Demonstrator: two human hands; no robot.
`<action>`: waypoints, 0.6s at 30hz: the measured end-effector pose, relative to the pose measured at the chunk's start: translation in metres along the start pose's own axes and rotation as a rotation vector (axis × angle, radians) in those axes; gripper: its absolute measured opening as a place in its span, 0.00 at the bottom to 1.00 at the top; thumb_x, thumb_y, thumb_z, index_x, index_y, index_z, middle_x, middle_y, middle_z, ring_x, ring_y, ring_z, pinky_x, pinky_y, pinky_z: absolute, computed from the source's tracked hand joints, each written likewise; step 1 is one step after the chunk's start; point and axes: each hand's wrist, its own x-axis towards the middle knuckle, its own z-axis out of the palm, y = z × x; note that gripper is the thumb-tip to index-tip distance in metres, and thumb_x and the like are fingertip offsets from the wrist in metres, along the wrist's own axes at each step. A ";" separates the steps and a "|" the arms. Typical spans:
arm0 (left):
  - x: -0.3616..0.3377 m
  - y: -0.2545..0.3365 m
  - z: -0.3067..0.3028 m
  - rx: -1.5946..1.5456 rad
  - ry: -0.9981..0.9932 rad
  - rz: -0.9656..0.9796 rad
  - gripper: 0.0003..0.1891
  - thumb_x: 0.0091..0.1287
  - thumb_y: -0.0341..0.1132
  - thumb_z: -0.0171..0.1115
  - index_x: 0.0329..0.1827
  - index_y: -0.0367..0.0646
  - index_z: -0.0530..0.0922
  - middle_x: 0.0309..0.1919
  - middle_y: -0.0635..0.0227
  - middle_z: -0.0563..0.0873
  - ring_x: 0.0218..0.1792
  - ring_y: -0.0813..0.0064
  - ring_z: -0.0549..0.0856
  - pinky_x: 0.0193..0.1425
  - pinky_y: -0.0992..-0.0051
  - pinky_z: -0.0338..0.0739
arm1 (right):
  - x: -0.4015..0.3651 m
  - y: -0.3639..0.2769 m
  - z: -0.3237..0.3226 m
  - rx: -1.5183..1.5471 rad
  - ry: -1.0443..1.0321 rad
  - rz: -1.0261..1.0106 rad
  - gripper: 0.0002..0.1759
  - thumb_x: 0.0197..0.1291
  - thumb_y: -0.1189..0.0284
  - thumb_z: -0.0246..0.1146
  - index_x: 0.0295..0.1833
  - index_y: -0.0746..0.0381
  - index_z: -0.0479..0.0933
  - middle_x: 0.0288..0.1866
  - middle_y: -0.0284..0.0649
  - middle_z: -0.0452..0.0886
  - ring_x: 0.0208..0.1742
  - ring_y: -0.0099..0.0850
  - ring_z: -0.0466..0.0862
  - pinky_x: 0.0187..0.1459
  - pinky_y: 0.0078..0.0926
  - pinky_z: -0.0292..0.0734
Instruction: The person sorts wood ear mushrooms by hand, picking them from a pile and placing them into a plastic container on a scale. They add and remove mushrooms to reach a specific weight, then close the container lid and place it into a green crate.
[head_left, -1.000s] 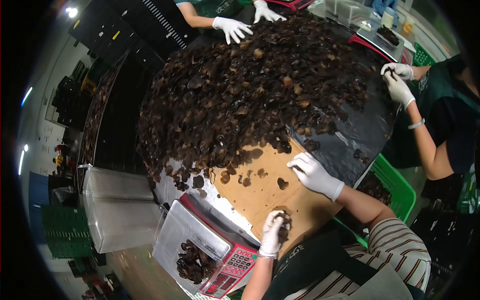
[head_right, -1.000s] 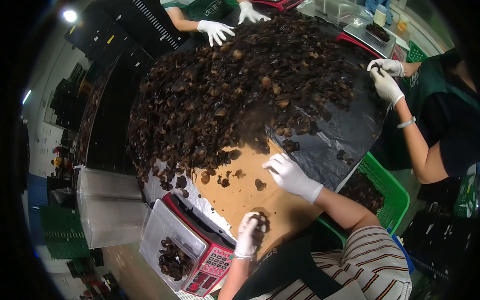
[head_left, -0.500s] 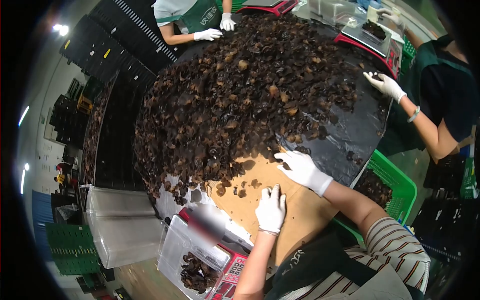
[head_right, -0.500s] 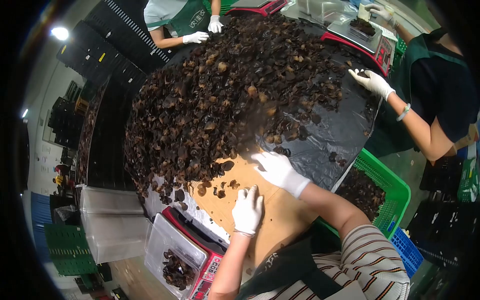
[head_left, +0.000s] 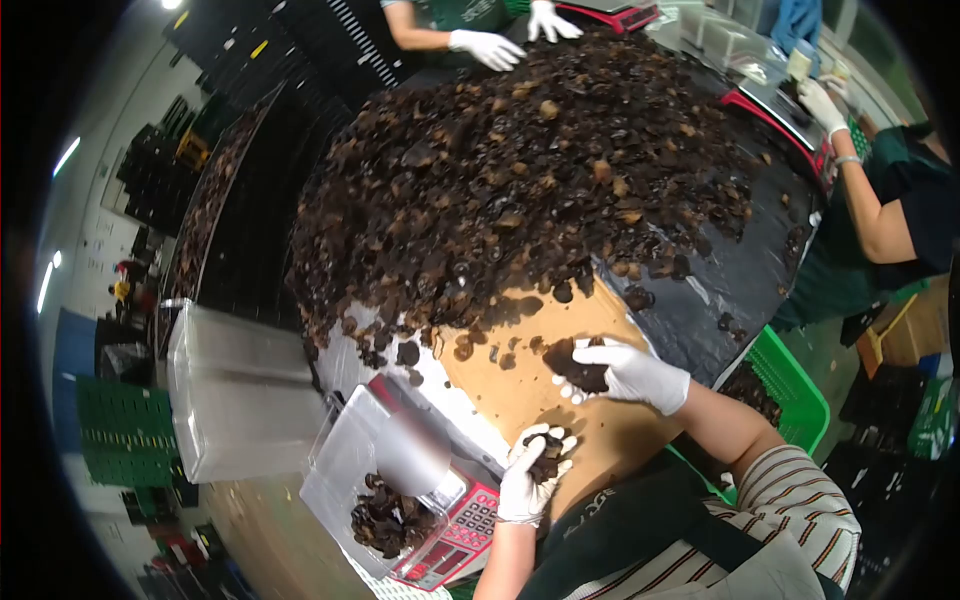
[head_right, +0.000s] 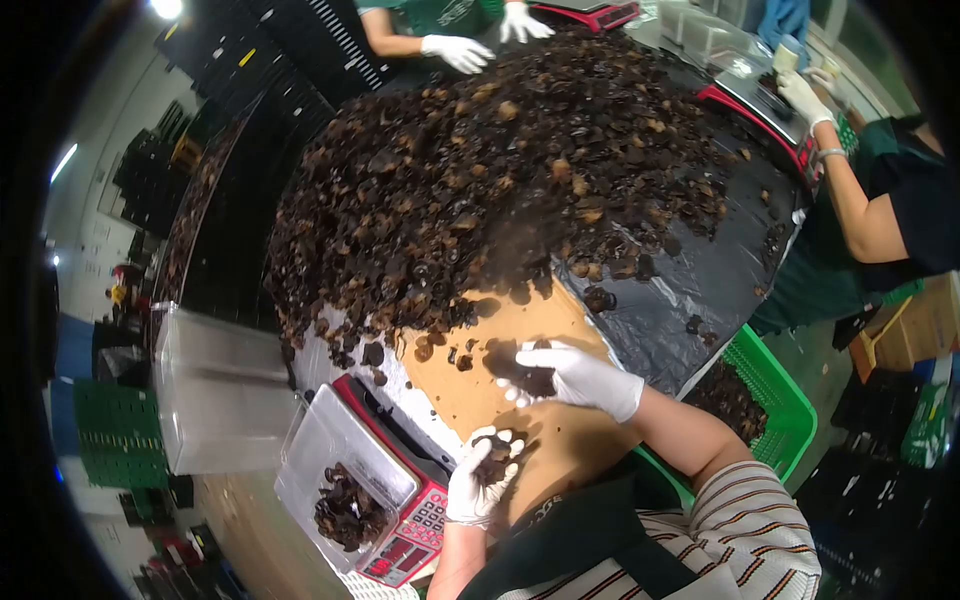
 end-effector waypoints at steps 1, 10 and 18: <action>-0.006 0.000 -0.002 -0.065 0.001 0.011 0.13 0.72 0.33 0.55 0.57 0.42 0.74 0.52 0.54 0.84 0.53 0.52 0.84 0.43 0.61 0.88 | 0.001 0.008 0.003 0.013 -0.074 0.015 0.17 0.70 0.68 0.54 0.58 0.69 0.72 0.49 0.52 0.82 0.44 0.38 0.85 0.41 0.33 0.83; -0.086 0.013 0.002 0.025 -0.034 0.232 0.14 0.73 0.37 0.57 0.57 0.40 0.74 0.43 0.63 0.83 0.33 0.73 0.82 0.27 0.76 0.77 | 0.026 0.045 0.051 -0.348 -0.002 0.148 0.12 0.68 0.70 0.57 0.50 0.67 0.74 0.40 0.41 0.81 0.39 0.28 0.83 0.43 0.31 0.81; -0.164 0.089 -0.038 0.656 0.738 1.312 0.11 0.72 0.35 0.53 0.52 0.40 0.76 0.44 0.64 0.80 0.38 0.76 0.79 0.46 0.75 0.75 | 0.053 0.079 0.184 -1.239 -0.470 -0.616 0.09 0.62 0.73 0.61 0.45 0.65 0.76 0.41 0.41 0.78 0.44 0.38 0.80 0.45 0.31 0.76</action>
